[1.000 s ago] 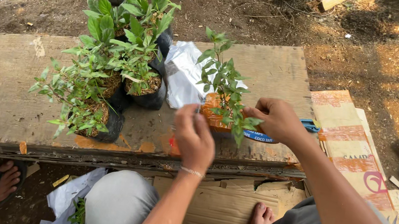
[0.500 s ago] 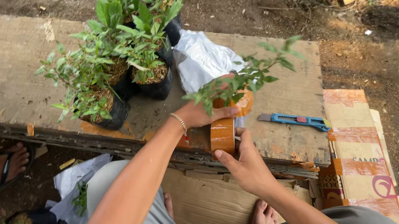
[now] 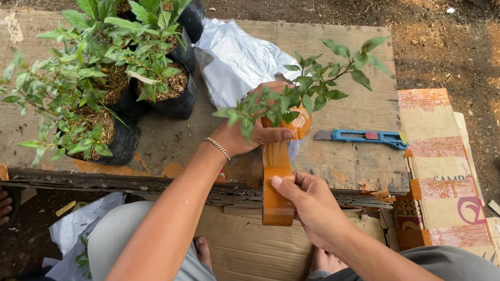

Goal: The person wraps a small potted plant with a white plastic bag and then secures it with brown packing tape. They use a utility knife to cut the tape and continue wrapping the pot until it is fully covered.

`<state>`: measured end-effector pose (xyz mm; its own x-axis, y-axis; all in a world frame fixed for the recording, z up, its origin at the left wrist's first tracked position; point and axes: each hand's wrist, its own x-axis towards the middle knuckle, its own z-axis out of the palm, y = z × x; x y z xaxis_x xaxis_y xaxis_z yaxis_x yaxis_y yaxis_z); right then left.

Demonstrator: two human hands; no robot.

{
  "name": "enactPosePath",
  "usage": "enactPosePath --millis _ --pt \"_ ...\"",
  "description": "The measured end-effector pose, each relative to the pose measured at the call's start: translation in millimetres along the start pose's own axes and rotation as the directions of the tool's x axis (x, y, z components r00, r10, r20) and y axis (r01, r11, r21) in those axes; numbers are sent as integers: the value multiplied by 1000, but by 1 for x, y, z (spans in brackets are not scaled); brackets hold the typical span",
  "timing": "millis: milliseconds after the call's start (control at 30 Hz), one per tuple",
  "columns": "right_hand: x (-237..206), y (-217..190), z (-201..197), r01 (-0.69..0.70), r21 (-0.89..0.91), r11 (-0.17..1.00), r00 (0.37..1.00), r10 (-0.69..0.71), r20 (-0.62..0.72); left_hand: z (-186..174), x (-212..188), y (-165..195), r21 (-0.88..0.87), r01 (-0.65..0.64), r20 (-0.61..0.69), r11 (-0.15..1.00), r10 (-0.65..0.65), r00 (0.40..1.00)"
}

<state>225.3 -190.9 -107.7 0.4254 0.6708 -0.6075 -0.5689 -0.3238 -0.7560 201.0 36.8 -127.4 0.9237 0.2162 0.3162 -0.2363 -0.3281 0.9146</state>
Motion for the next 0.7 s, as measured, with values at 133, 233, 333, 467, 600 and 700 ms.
enactPosePath --millis 133,233,333,467,600,700 --pt "-4 -6 1 58 -44 997 998 -56 40 0 0 -3 134 1 -41 991 4 999" --pt "-10 -16 2 65 -315 947 998 -68 1 10 -9 -1 260 -11 -153 966 52 987" --pt "-16 -33 -1 111 -736 668 987 -161 3 27 -35 12 514 198 -272 835 -60 960" --pt "-20 -62 -19 108 -956 273 974 -219 48 55 -74 40 -190 695 -318 694 -713 625" --pt "-6 -92 -53 113 -992 46 882 -465 79 72 -91 64 -481 672 -160 563 -810 564" --pt "15 -98 -79 1 -960 -281 757 -627 184 71 -93 72 -635 625 -76 454 -842 534"
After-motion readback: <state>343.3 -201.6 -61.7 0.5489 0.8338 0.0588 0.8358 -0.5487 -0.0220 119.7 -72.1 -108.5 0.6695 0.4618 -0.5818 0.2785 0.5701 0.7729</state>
